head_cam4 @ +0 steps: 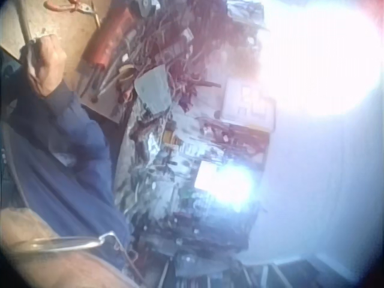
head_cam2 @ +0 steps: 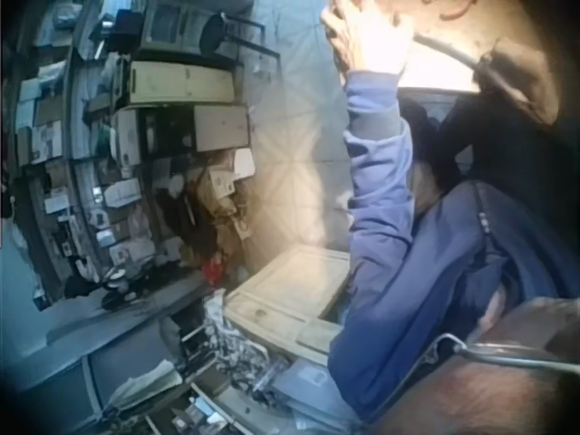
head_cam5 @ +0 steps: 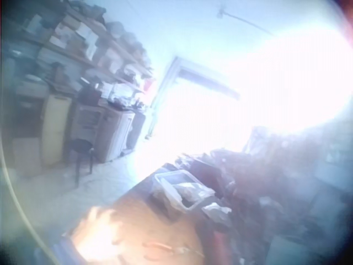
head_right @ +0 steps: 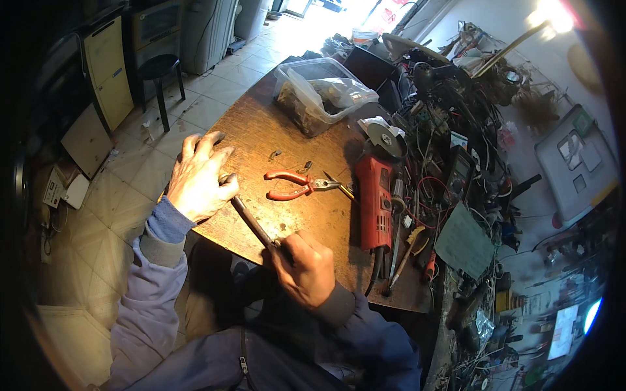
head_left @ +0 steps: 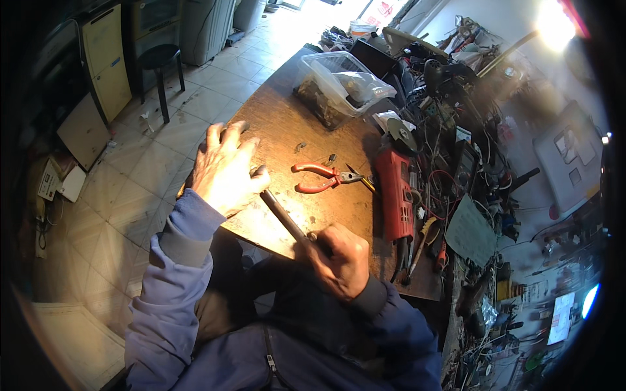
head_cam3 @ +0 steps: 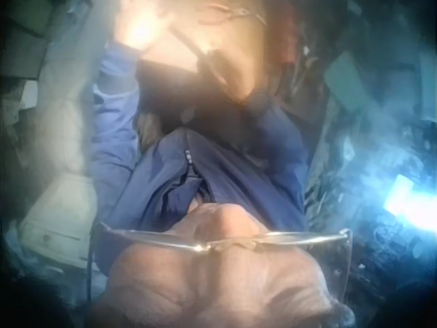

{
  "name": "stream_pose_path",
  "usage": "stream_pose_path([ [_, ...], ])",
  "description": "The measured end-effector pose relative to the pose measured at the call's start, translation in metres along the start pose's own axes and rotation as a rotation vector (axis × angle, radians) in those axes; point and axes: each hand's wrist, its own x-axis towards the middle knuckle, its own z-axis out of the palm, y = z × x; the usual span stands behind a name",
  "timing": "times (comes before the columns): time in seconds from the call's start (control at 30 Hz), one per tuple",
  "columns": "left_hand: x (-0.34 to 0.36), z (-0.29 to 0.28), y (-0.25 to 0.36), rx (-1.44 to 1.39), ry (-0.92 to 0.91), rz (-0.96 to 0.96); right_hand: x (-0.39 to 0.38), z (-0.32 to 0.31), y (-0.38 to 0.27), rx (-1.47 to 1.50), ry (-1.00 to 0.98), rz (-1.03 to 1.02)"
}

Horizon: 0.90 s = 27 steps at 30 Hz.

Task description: The person uses a hammer and chisel to shape a small metal piece on a workbench, then picks up a red angle grinder and a screwdriver to adjust the tool. The person handles pliers and small metal parts throughout the process.

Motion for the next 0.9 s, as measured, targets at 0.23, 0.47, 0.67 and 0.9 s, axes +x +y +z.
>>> stream_pose_path([
  [0.23, 0.000, -0.002, 0.001, -0.010, -0.006, 0.002, -0.001, -0.002, -0.002, 0.033, -0.005, 0.002],
  [0.47, -0.001, 0.001, -0.004, -0.009, 0.008, 0.009, 0.011, 0.004, -0.005, 0.024, -0.009, 0.006],
  [0.67, 0.000, 0.000, 0.000, 0.007, -0.007, -0.005, 0.001, -0.001, -0.002, 0.014, -0.006, 0.002],
  [0.9, 0.001, -0.002, 0.003, -0.018, -0.023, -0.007, -0.001, -0.004, -0.002, -0.020, -0.004, 0.006],
])
